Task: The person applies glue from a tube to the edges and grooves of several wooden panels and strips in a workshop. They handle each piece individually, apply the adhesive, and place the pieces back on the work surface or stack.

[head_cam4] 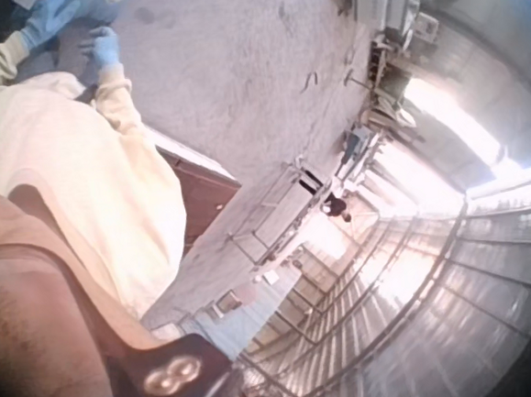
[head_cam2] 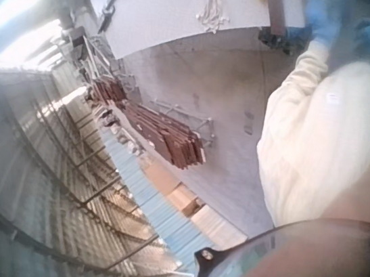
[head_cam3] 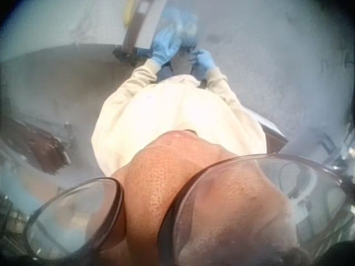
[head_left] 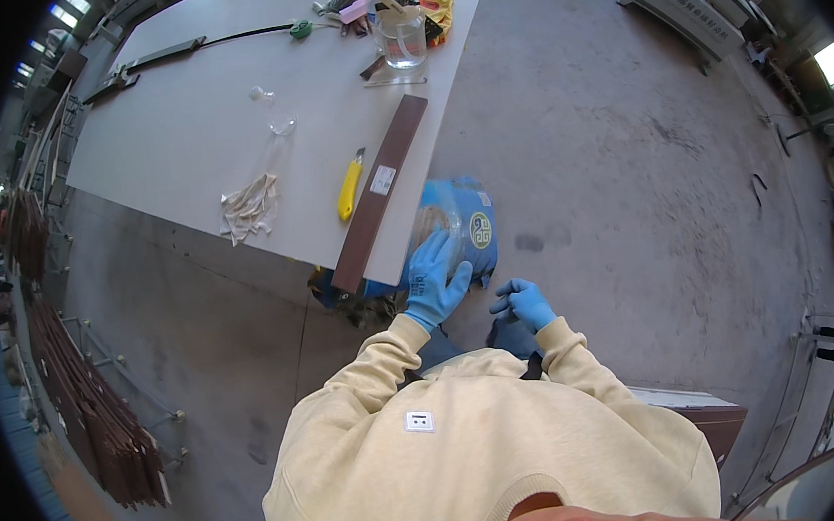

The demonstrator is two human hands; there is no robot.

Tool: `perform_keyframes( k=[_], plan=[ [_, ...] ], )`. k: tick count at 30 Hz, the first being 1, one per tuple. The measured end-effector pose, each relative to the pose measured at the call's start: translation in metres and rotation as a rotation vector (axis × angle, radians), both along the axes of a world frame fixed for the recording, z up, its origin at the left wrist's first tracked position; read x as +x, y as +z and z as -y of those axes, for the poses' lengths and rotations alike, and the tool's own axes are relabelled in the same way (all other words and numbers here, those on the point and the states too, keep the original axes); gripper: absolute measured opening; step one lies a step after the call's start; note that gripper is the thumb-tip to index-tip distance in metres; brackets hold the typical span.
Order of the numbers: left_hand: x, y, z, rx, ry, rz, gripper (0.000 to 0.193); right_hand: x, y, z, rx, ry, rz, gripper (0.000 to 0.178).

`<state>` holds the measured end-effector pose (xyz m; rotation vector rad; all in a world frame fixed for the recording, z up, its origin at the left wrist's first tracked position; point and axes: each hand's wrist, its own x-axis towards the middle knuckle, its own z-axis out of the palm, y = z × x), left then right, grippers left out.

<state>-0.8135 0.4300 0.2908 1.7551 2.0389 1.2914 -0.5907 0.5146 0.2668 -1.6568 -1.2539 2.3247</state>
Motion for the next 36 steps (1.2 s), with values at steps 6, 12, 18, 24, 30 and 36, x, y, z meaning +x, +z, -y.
perform_keyframes(
  k=[6,12,18,24,30,36],
  plan=[
    [-0.004,-0.003,-0.133,0.003,0.024,-0.066,0.044,0.042,-0.038,-0.129,-0.011,-0.064,0.074,0.037],
    [0.015,-0.021,-0.264,-0.08,0.235,0.029,0.04,0.114,-0.063,-0.311,-0.057,0.131,0.181,0.033],
    [0.056,-0.017,-0.355,-0.045,0.328,0.016,0.041,0.156,-0.041,-0.479,-0.039,0.268,0.338,0.028],
    [0.046,-0.014,-0.412,-0.134,0.373,0.058,0.042,0.084,-0.043,-0.583,0.016,0.371,0.26,0.032],
    [-0.007,-0.011,-0.479,-0.142,0.514,0.066,0.04,-0.068,-0.041,-0.657,0.196,0.531,-0.011,0.027],
    [-0.12,-0.021,-0.592,0.03,0.609,-0.031,0.04,-0.217,-0.015,-0.742,0.299,0.554,-0.128,0.03]
  ],
)
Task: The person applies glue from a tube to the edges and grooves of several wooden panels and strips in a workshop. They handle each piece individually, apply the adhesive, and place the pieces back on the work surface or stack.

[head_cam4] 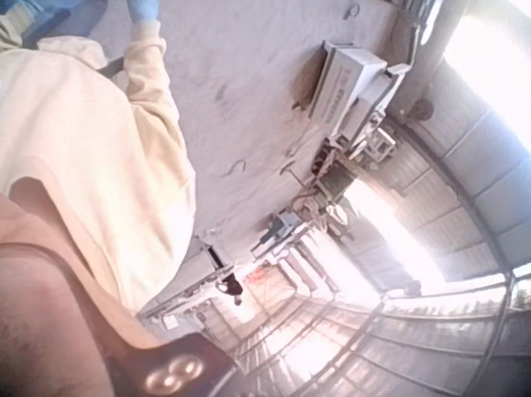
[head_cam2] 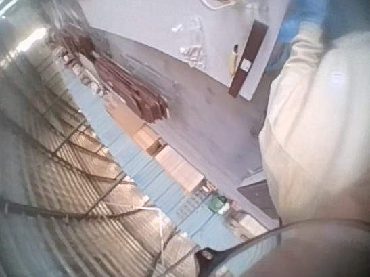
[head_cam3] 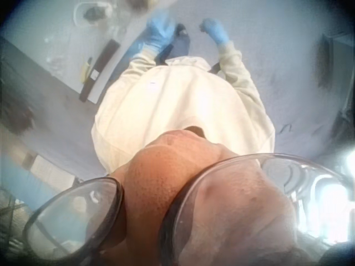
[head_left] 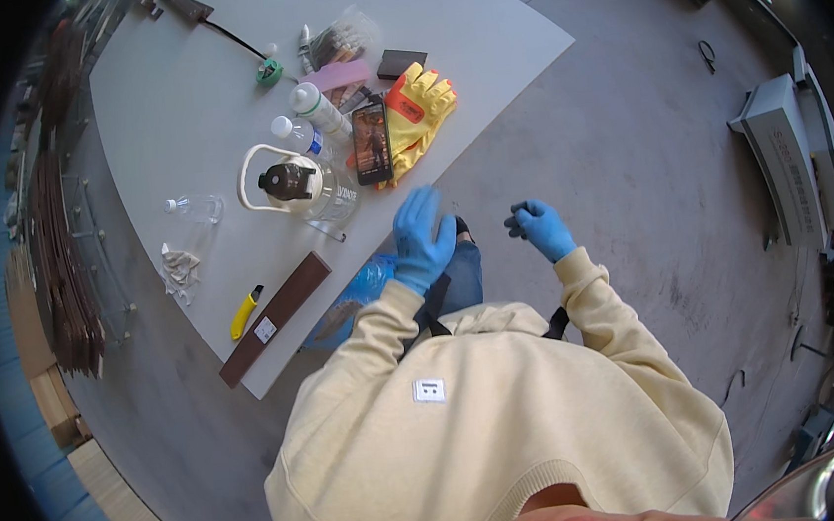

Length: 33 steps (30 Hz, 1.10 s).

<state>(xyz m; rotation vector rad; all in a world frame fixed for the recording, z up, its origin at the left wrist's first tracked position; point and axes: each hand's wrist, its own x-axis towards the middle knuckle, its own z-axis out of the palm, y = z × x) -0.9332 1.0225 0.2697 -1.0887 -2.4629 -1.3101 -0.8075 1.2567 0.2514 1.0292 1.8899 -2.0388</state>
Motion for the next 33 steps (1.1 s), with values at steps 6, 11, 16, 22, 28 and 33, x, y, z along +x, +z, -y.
perform_keyframes(
  k=[6,11,16,22,28,33],
  plan=[
    [-0.13,0.03,-0.088,-0.005,0.131,-0.094,0.034,-0.12,0.025,-0.065,0.006,0.069,-0.036,0.032],
    [-0.213,0.023,-0.12,-0.093,0.259,-0.108,0.038,-0.214,0.019,-0.106,-0.043,0.186,-0.053,0.033],
    [-0.286,-0.007,-0.132,-0.328,0.508,-0.205,0.051,-0.328,0.012,-0.148,0.006,0.448,-0.119,0.032],
    [-0.312,-0.017,-0.127,-0.729,0.766,-0.076,0.06,-0.436,0.019,-0.179,0.122,0.87,-0.167,0.033],
    [-0.313,0.003,-0.143,-0.774,0.912,0.093,0.051,-0.507,-0.002,-0.186,0.19,1.006,-0.226,0.032],
    [-0.347,0.031,-0.179,-0.662,1.081,-0.045,0.049,-0.556,-0.002,-0.154,0.458,1.008,-0.499,0.03]
  ],
)
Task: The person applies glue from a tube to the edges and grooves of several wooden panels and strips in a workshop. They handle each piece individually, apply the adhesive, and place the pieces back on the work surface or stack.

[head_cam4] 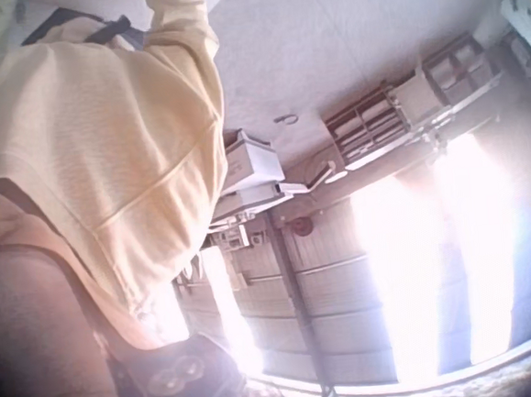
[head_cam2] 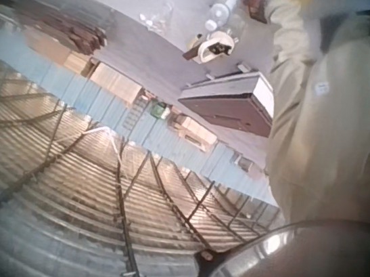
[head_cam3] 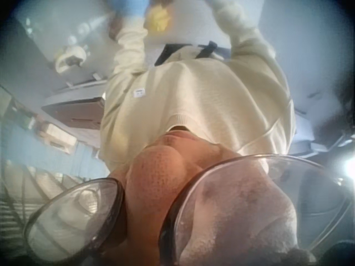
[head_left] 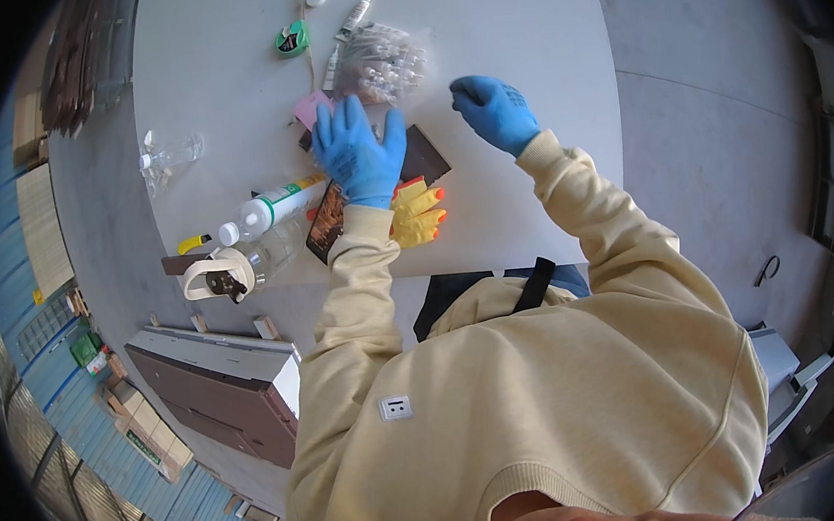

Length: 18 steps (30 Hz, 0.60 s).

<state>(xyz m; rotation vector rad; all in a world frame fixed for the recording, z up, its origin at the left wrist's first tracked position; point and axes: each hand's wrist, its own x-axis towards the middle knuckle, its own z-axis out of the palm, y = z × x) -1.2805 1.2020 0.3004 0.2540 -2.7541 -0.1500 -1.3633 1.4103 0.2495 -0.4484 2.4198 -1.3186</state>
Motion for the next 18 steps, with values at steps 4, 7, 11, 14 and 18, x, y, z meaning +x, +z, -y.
perform_keyframes(
  k=[4,7,11,14,18],
  plan=[
    [-0.033,-0.003,-0.021,-0.066,0.038,-0.168,0.045,-0.026,-0.005,0.04,-0.044,0.047,-0.115,0.031],
    [-0.043,-0.036,0.014,0.421,-0.012,-0.218,0.038,-0.041,0.007,0.07,0.024,0.153,0.072,0.031],
    [-0.049,-0.055,0.035,0.726,0.023,-0.277,0.032,-0.05,0.003,0.093,0.124,0.22,-0.205,0.03],
    [-0.045,-0.067,0.036,0.614,0.014,-0.244,0.031,-0.051,0.004,0.105,0.189,0.258,-0.313,0.027],
    [-0.04,-0.068,0.036,0.681,0.068,-0.134,0.04,-0.052,-0.01,0.107,0.183,0.32,-0.433,0.02]
  ],
)
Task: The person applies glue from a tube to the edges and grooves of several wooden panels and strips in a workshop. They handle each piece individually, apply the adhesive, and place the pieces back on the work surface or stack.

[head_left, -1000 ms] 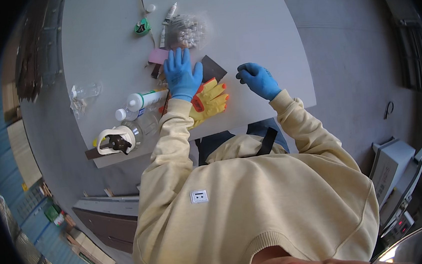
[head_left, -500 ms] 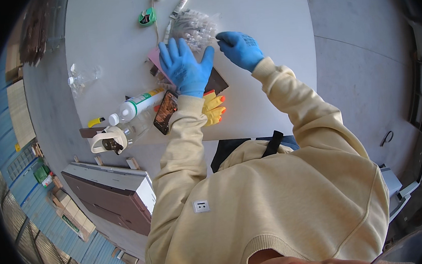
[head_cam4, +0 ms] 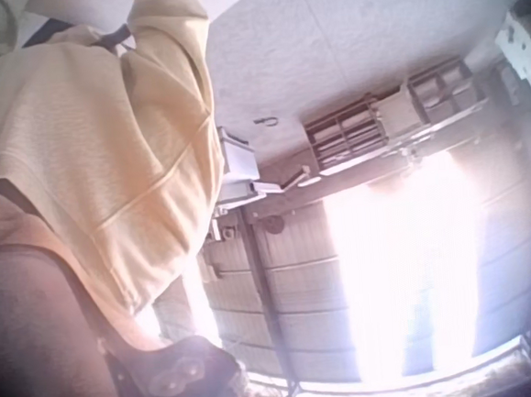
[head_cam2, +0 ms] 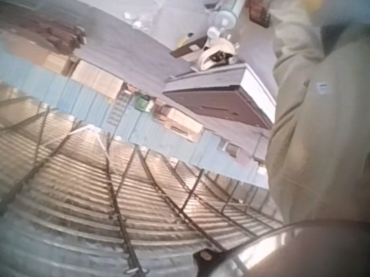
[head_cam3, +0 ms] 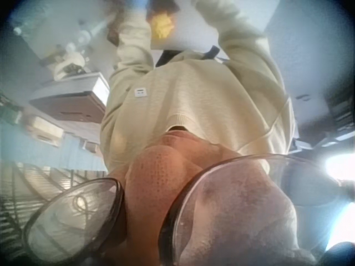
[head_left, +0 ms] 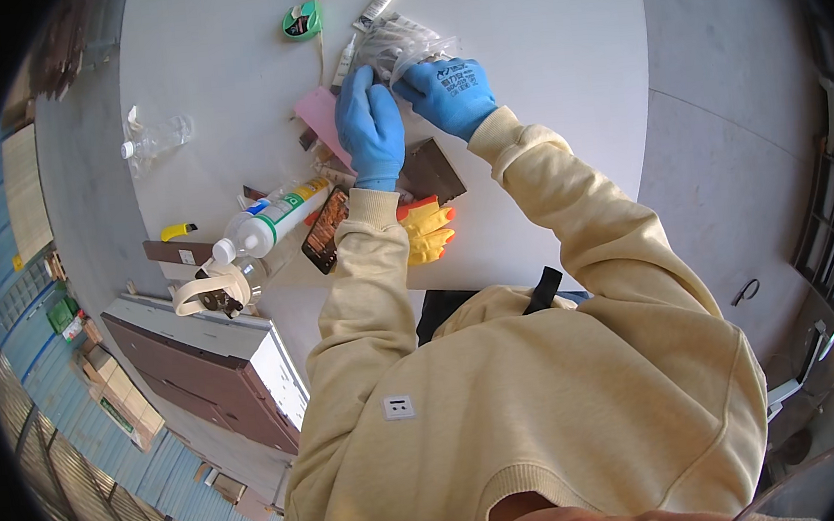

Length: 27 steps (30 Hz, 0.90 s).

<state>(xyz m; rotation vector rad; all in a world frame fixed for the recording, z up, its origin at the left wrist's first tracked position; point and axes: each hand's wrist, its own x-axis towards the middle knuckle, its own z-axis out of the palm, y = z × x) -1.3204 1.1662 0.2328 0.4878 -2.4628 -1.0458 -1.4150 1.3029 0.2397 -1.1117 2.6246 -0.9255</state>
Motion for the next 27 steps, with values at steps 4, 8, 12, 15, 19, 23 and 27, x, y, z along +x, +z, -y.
perform_keyframes(
  k=[4,8,12,15,19,23,27],
  plan=[
    [-0.002,0.007,0.004,-0.029,-0.037,-0.015,0.039,0.0,-0.003,0.0,-0.031,0.02,-0.051,0.011],
    [-0.005,0.011,0.009,-0.159,-0.043,-0.015,0.035,0.0,-0.009,-0.006,-0.078,-0.003,0.075,0.009],
    [-0.01,0.005,0.015,-0.379,-0.09,0.022,0.037,0.003,-0.008,-0.005,-0.107,-0.067,0.13,0.011],
    [-0.009,0.002,0.014,-0.458,-0.111,0.058,0.04,-0.001,-0.003,0.003,-0.024,-0.07,0.055,0.014],
    [-0.01,0.002,0.009,-0.523,-0.102,0.076,0.042,-0.002,-0.005,0.007,0.066,-0.033,-0.001,0.019],
    [-0.011,0.002,0.005,-0.541,-0.094,0.047,0.04,0.004,0.004,0.007,0.203,-0.03,-0.043,0.018],
    [-0.011,0.012,0.012,-0.369,-0.093,-0.023,0.035,0.011,-0.001,-0.032,-0.046,-0.118,0.115,0.018]
  ],
)
